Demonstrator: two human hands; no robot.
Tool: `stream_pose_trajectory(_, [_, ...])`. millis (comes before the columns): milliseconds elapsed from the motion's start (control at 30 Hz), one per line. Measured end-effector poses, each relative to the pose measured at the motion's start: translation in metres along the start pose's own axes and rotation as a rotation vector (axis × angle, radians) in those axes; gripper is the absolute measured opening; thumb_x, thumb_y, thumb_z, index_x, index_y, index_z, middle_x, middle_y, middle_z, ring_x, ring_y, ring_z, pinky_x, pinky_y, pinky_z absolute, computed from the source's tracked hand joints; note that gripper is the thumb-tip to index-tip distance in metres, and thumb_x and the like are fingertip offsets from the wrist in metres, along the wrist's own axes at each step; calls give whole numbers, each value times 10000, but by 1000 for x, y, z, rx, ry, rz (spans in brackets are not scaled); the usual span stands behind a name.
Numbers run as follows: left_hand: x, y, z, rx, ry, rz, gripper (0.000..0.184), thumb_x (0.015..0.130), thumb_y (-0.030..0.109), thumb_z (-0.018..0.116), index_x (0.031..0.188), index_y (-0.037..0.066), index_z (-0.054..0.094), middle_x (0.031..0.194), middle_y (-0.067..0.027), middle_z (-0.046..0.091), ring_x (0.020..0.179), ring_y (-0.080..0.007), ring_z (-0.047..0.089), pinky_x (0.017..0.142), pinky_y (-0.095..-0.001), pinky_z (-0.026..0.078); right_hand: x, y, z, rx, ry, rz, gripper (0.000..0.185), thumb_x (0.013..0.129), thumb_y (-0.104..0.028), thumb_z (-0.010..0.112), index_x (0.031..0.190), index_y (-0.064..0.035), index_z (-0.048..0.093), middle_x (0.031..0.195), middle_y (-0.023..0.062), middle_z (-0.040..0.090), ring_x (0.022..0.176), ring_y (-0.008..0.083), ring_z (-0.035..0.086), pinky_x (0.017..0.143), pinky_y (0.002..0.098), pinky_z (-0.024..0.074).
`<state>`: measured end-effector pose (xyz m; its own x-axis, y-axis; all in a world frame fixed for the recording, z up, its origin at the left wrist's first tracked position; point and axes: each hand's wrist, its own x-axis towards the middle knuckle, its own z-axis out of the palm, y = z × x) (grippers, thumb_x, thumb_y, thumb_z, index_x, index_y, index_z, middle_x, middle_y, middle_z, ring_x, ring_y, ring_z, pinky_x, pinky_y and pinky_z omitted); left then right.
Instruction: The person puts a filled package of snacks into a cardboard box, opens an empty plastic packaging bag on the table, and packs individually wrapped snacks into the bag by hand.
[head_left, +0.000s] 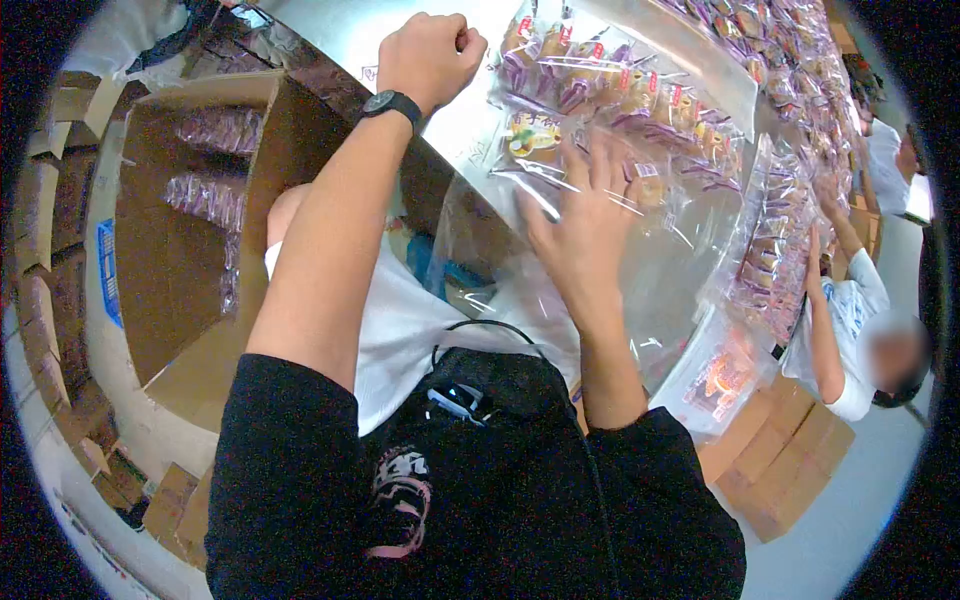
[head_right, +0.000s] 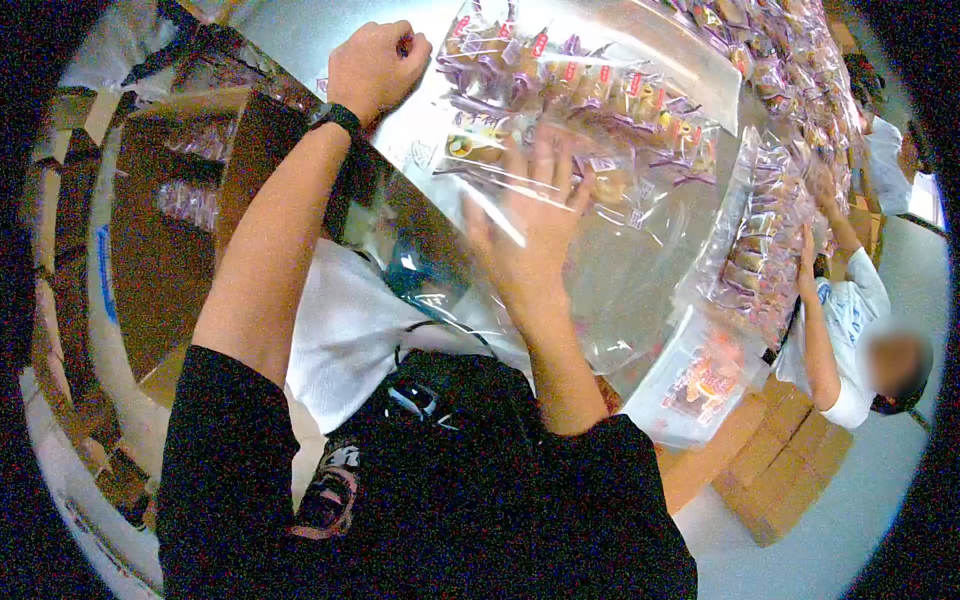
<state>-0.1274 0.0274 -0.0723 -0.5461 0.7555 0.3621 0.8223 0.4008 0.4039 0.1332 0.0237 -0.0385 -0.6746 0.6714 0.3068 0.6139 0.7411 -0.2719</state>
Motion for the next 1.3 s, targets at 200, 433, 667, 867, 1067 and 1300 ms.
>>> stream_pose_trajectory(200, [0, -2, 3, -7, 26, 32, 342, 896, 396, 594, 777, 102, 722, 744, -149, 687, 754, -347, 677, 679, -476, 548, 18, -6, -6, 343, 45, -129, 580, 778, -109, 784, 1331, -93, 609, 1250, 157, 685, 1240, 354, 609, 1117, 526, 394])
stream_pose_trajectory(433, [3, -6, 6, 6, 16, 24, 341, 893, 391, 594, 788, 94, 725, 765, -161, 693, 777, -357, 680, 695, -484, 549, 13, -22, 3, 262, 65, -44, 553, 760, -97, 796, 1288, -65, 634, 1213, 159, 662, 1103, 337, 630, 1002, 443, 477])
stream_pose_trajectory(667, [1, -1, 1, -19, -36, -28, 353, 887, 395, 601, 815, 77, 737, 794, -185, 702, 802, -368, 684, 735, -487, 551, 19, -24, 15, 174, 203, -77, 543, 777, -129, 796, 1291, -42, 647, 1025, 137, 681, 979, 337, 608, 899, 465, 442])
stream_pose_trajectory(867, [0, 1, 1, -17, -12, -21, 334, 890, 376, 600, 802, 85, 738, 800, -167, 715, 787, -357, 685, 713, -489, 552, 16, -17, 27, 332, 284, -72, 461, 825, -177, 804, 1245, -52, 661, 978, 133, 670, 942, 321, 611, 889, 456, 439])
stream_pose_trajectory(1067, [1, -1, 7, -9, 33, -1, 312, 879, 358, 606, 755, 100, 729, 750, -137, 707, 758, -331, 683, 689, -474, 556, 11, -20, 14, 349, 128, -39, 378, 839, -159, 821, 1156, -17, 670, 1071, 150, 712, 1019, 332, 650, 895, 415, 487])
stream_pose_trajectory(1300, [0, 2, 2, 3, 27, 5, 294, 870, 326, 615, 712, 100, 715, 712, -113, 704, 740, -313, 675, 666, -460, 555, 24, -15, 6, 251, -76, -67, 510, 841, -291, 798, 1260, -47, 640, 1192, 194, 692, 1122, 354, 620, 1018, 477, 393])
